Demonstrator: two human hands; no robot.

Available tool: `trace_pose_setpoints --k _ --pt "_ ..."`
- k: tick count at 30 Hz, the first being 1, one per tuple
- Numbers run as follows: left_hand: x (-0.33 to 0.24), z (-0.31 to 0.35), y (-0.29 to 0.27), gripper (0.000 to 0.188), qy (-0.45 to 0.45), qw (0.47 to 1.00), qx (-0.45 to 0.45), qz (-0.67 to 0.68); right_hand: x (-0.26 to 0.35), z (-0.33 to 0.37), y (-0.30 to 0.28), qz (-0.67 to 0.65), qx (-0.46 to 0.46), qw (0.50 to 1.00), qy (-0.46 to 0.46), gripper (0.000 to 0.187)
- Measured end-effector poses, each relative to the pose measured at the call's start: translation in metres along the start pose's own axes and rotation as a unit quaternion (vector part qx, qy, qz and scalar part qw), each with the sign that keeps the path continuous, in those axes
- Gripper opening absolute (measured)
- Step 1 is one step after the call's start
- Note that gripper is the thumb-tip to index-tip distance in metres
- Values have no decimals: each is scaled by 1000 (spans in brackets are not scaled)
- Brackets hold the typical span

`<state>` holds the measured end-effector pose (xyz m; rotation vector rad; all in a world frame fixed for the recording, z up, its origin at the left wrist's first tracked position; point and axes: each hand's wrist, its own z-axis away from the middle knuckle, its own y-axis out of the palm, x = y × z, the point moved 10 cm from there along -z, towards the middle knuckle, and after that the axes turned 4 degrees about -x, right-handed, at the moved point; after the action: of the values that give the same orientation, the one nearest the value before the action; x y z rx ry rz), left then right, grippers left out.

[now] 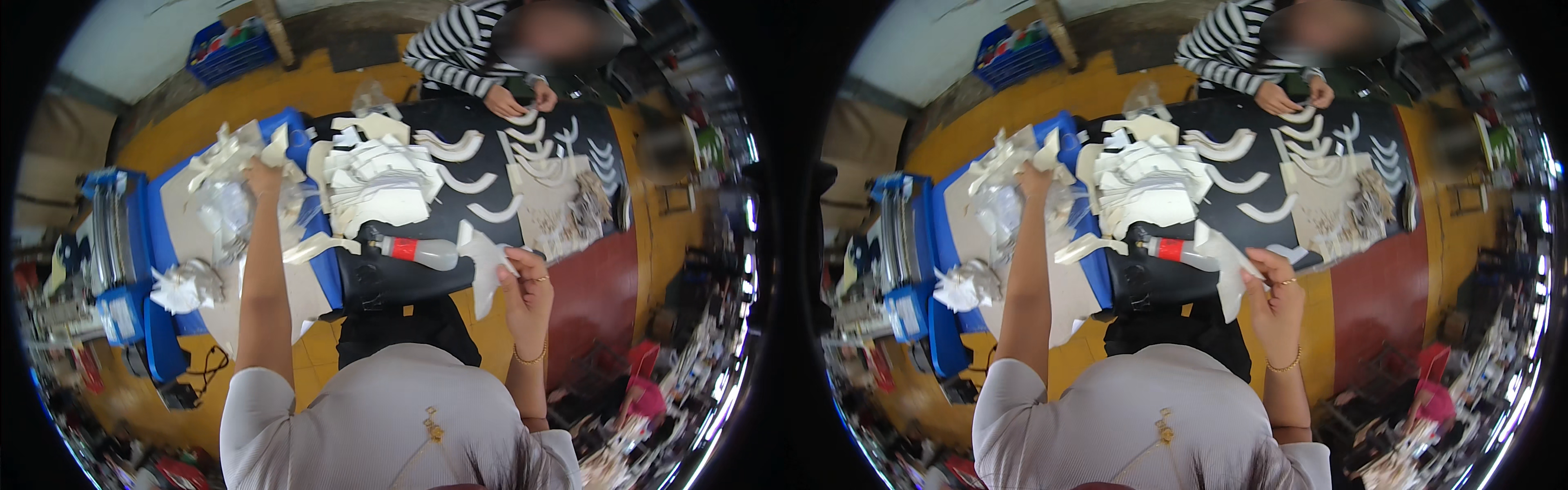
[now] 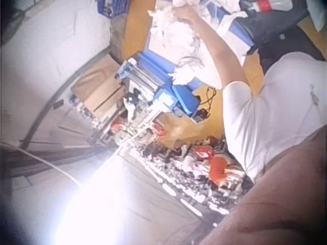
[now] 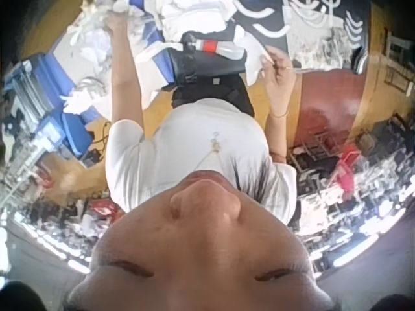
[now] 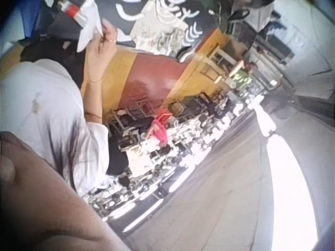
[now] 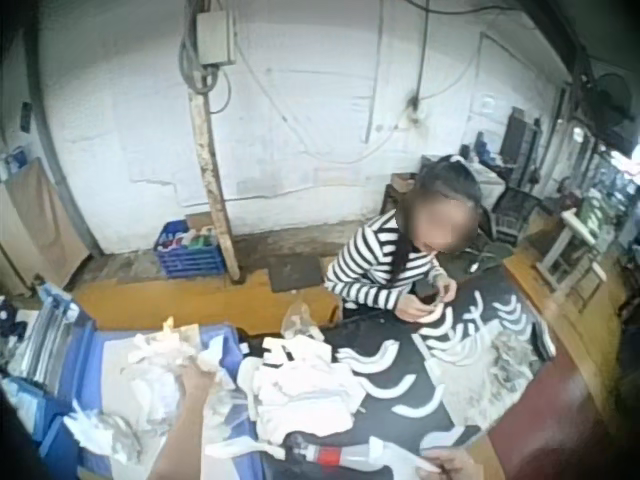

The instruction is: The person applies glue from a plastic bottle onto white fabric pieces laid on a black cutting mat, then presses and smooths the pieces to adhere them. The person handles multiple fabric pieces one at a time, aligning and pressing them down on the mat.

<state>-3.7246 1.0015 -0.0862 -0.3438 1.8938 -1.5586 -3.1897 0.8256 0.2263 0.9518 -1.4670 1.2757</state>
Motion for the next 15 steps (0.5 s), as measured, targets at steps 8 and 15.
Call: trace_pose_setpoints --k 8,15 --pt "-148 136 -149 72 224 959 -43 169 -81 16 23 23 92 984 152 9" --pt "-201 328 -152 67 139 834 267 463 -113 22 25 23 175 974 145 20"
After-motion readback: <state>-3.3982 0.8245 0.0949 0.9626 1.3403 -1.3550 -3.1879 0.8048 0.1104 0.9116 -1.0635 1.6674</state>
